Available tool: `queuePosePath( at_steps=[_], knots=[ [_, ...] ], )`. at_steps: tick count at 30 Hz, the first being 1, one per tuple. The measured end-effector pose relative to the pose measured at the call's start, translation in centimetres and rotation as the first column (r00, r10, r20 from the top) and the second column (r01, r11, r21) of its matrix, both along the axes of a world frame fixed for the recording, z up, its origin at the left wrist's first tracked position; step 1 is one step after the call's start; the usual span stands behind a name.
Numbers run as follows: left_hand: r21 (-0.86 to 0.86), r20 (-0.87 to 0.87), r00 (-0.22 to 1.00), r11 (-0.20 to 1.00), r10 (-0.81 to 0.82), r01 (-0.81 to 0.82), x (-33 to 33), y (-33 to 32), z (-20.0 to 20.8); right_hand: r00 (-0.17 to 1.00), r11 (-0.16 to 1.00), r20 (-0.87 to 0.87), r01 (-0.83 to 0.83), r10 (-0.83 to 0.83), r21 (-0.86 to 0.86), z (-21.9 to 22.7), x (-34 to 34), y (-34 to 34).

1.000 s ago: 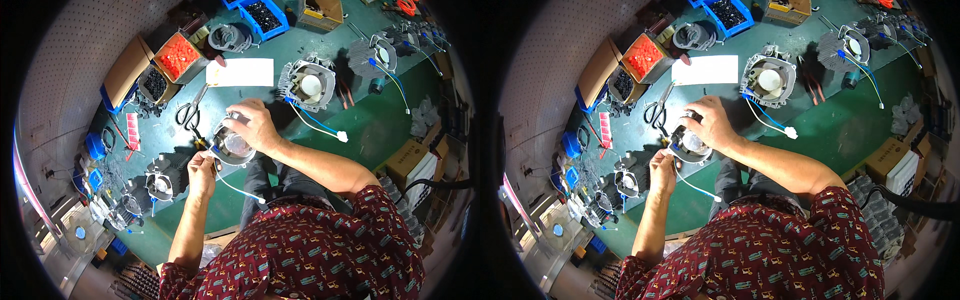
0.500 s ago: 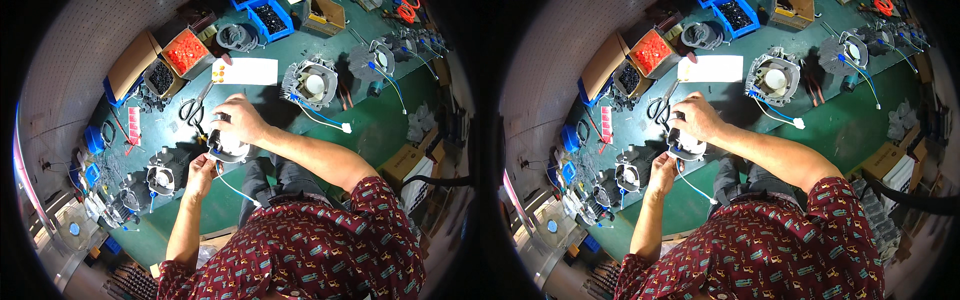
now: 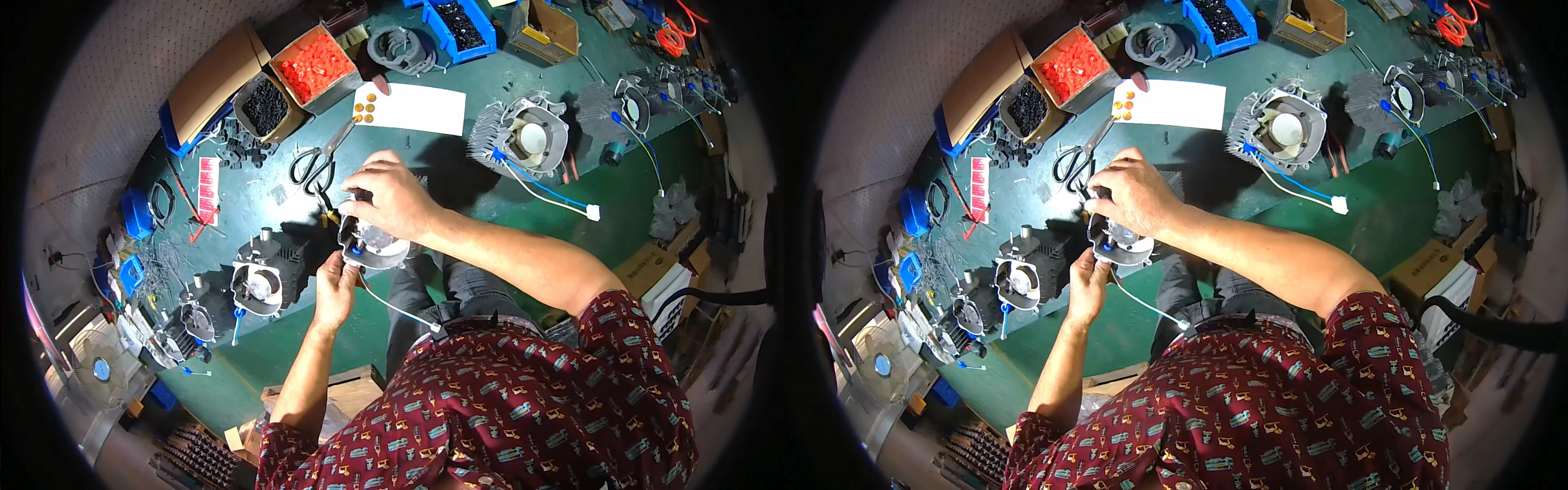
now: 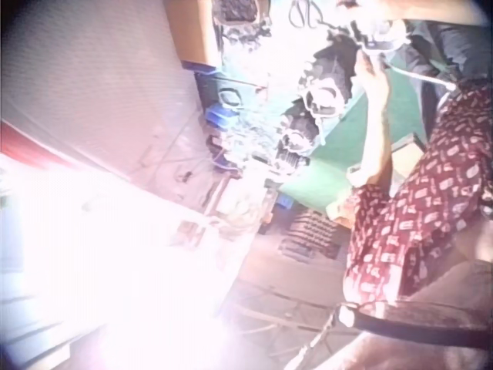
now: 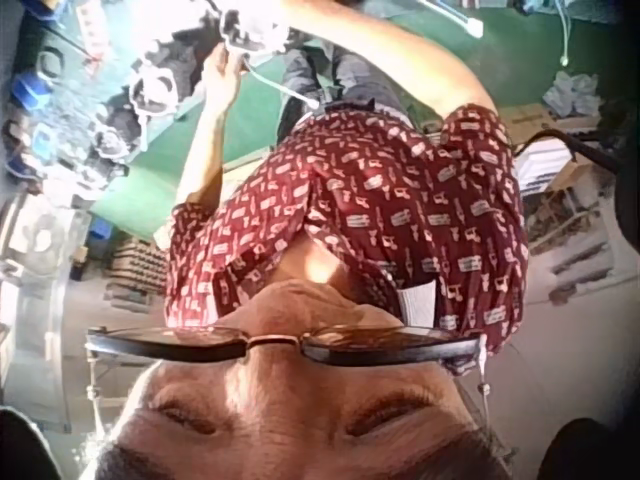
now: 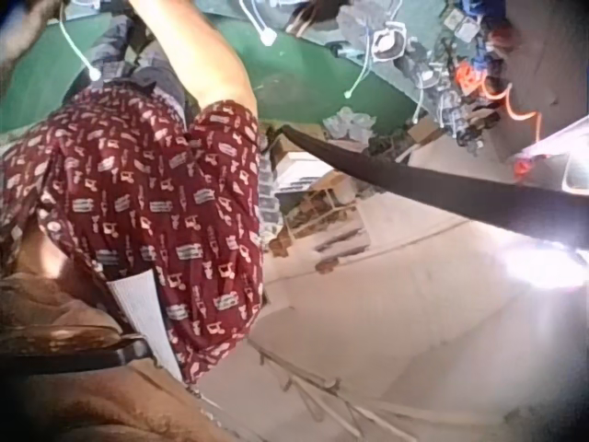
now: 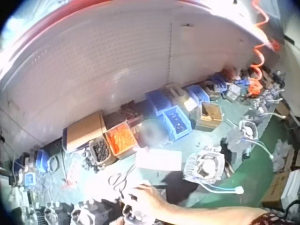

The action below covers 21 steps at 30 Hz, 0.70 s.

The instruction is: The person assembles electronic components on a workbench, using pliers to strip and connect wires to circular metal housings. They repeatedly pick up components, manipulate wires, and place finished units on the table.

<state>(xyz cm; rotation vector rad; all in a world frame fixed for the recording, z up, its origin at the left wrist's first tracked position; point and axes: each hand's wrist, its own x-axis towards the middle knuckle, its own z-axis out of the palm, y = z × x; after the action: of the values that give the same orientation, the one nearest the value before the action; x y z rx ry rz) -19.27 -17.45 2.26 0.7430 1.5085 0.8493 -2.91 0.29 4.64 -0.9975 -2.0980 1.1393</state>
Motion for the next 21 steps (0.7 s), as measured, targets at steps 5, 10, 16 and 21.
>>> queuePosePath(
  at_steps=[5,10,16,21],
  knots=[
    [-0.153,0.394,0.908,0.984,0.144,-0.090,-0.5,-0.7,-1.0,0.999,0.999,0.012,-0.039,0.039,0.015,0.4,-0.3,0.2],
    [-0.248,0.594,0.771,0.964,0.232,-0.099,-1.1,-1.3,-2.3,0.997,0.998,0.071,-0.048,0.044,0.047,0.5,-0.8,-0.6],
    [-0.387,0.758,0.535,0.918,0.373,-0.092,-1.7,-1.8,-3.5,0.994,0.997,0.087,-0.064,0.059,0.049,0.3,-1.5,-0.7],
    [-0.470,0.808,0.368,0.880,0.461,-0.071,-1.5,-2.1,-4.6,0.996,0.997,0.072,-0.047,0.042,0.064,0.4,-1.5,-0.6]
  ],
)
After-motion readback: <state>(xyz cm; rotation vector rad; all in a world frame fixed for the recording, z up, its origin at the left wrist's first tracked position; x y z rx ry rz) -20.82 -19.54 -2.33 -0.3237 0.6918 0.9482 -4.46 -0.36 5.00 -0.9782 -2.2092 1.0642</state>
